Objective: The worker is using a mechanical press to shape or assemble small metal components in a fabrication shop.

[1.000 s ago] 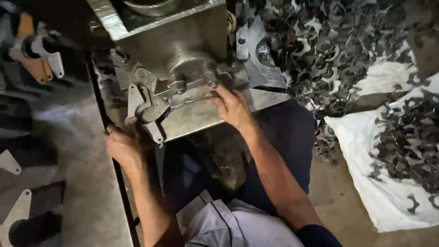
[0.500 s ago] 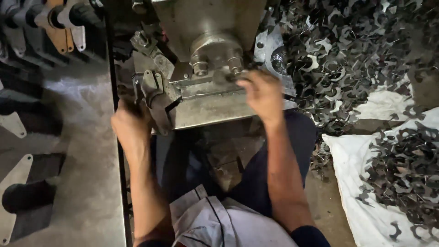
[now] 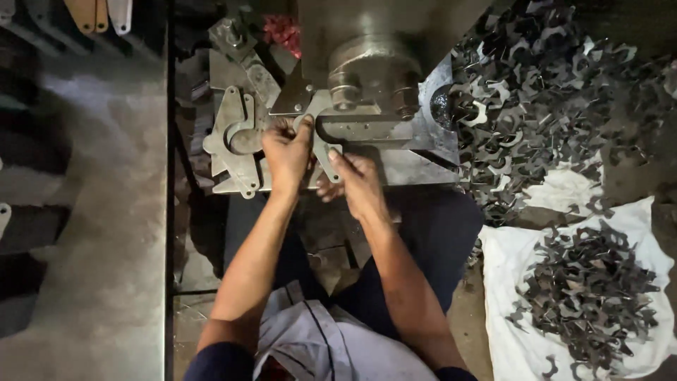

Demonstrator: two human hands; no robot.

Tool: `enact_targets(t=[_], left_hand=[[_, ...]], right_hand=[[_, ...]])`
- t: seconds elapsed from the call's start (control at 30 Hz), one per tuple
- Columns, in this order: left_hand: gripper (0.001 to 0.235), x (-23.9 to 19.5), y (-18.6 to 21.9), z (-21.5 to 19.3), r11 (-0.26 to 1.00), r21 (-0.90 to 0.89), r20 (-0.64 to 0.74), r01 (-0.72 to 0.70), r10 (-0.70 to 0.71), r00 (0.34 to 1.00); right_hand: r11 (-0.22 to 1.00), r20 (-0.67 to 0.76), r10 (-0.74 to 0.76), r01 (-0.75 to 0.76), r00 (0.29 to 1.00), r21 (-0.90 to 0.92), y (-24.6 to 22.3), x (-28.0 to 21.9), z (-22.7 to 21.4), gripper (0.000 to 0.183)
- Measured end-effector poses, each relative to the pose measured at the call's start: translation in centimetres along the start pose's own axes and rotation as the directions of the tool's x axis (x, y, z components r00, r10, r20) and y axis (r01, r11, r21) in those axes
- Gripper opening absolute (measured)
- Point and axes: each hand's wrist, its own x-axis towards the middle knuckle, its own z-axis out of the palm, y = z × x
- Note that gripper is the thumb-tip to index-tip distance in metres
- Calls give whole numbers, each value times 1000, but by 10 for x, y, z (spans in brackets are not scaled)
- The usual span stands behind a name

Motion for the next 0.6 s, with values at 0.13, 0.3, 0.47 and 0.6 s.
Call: enact_targets(t=[0.13, 0.3, 0.47, 0.6], left_hand=[[30, 12, 2, 6, 994, -85, -30, -67, 65, 997], [27, -4, -10, -23, 962, 221, 15, -162, 163, 987], [21, -68, -40, -31, 873, 388, 5, -296, 319, 948], [33, -77, -51, -36, 638, 507, 192, -580, 573, 797]], right_hand=[[981, -24, -184, 182, 983, -74, -17, 16, 5, 40], [987, -31, -149, 150, 988, 56, -8, 14, 2, 33], [996, -66, -85, 87, 994, 29, -25, 4, 4, 29], [965, 158, 32, -71, 987, 252, -61, -31, 2, 43]])
